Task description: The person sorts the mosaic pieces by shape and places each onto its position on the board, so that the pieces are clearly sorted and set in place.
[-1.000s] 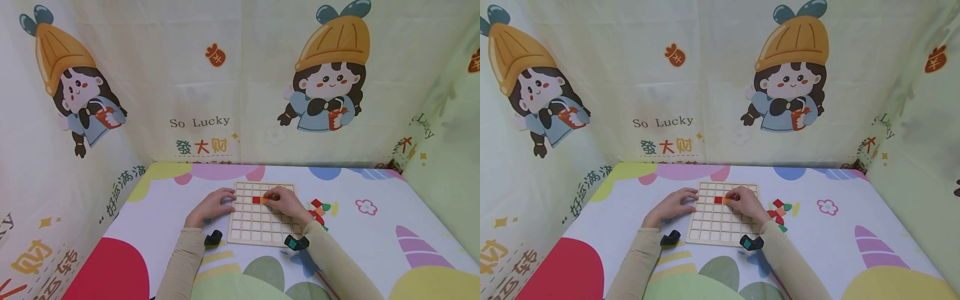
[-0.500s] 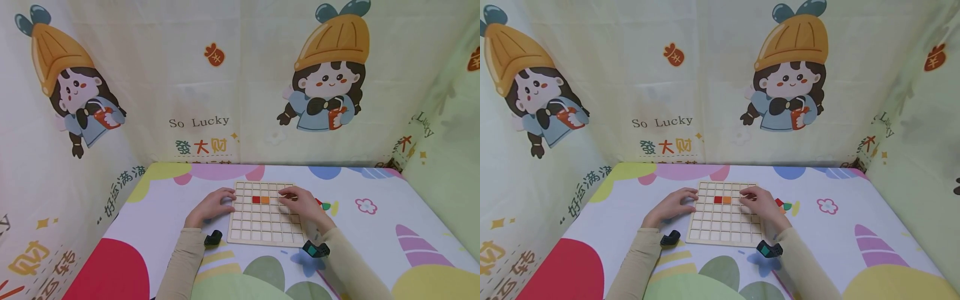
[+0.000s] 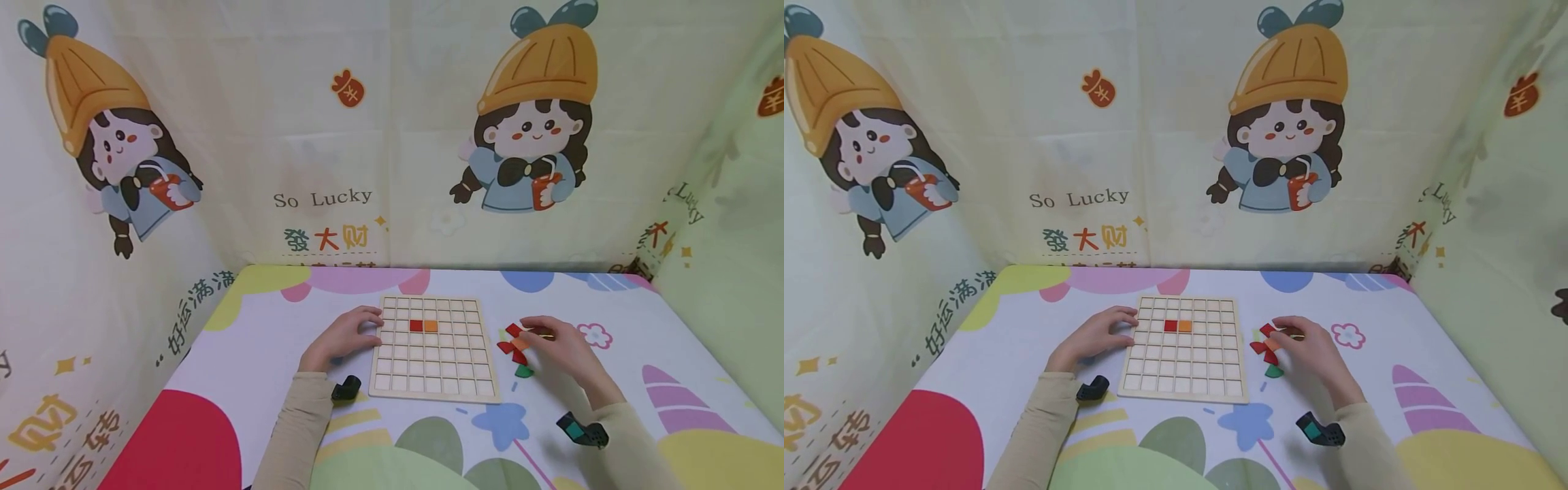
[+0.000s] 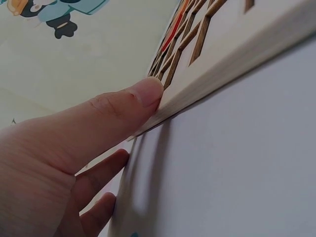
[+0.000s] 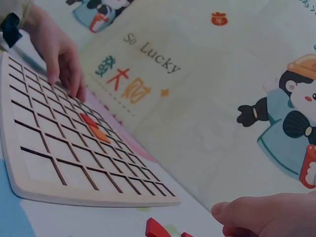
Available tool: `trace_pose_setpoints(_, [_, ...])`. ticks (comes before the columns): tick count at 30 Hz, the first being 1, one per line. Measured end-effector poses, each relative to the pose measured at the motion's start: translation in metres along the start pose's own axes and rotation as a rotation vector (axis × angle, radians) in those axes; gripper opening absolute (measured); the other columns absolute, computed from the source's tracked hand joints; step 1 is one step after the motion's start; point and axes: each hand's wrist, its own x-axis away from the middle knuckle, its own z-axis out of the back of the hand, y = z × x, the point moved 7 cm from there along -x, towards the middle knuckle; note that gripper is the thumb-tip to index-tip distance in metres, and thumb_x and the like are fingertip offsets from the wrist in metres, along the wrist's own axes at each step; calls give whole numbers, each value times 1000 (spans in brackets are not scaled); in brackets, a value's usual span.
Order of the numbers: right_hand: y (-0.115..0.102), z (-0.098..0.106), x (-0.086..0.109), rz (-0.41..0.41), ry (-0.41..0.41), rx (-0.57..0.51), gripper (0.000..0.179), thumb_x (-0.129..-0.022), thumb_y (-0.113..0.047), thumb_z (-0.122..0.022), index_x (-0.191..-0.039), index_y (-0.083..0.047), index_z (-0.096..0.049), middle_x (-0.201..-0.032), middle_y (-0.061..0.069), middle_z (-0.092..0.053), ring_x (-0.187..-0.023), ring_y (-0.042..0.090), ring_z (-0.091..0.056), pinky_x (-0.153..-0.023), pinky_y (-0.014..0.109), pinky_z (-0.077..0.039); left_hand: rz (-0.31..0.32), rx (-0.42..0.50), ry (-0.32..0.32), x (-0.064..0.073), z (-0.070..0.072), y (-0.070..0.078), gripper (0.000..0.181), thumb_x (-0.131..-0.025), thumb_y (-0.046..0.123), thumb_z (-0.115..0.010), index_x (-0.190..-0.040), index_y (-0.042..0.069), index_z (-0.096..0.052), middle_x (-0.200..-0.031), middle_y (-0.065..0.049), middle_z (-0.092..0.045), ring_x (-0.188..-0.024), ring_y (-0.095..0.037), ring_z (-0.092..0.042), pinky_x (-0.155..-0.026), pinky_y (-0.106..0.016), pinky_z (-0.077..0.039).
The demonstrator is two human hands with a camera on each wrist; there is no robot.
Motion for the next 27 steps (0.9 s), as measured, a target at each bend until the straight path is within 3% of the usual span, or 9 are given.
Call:
trace_pose_setpoints(10, [16, 1, 8, -19, -14, 20, 50, -93, -37, -66, -128, -2, -60, -125, 22, -60, -113, 39, -55, -92, 55, -49, -4, -3, 2, 0, -1, -1, 34, -85, 21, -77, -115, 8, -69, -140, -6, -53, -133, -25, -45, -111, -41, -36])
trace_pose_setpoints(17, [19, -1, 7, -57, -42, 43, 46, -92, -38, -68, -124, -5, -65, -123, 19, -62, -111, 35, -55, -88, 48, -52, -10, -9, 5, 0, 0, 1, 34, -85, 20, -77, -115, 7, -69, -140, -6, -53, -133, -25, -45, -111, -40, -36])
trace_pose_setpoints(27, [16, -7, 5, -16, -9, 91, 47, -91, -37, -69, -122, -2, -65, -121, 22, -62, -106, 36, -57, -84, 47, -54, -3, -10, 10, 1, 0, 1, 34, -85, 21, -77, -115, 8, -69, -140, -6, -53, -133, -25, -45, -111, -41, -36])
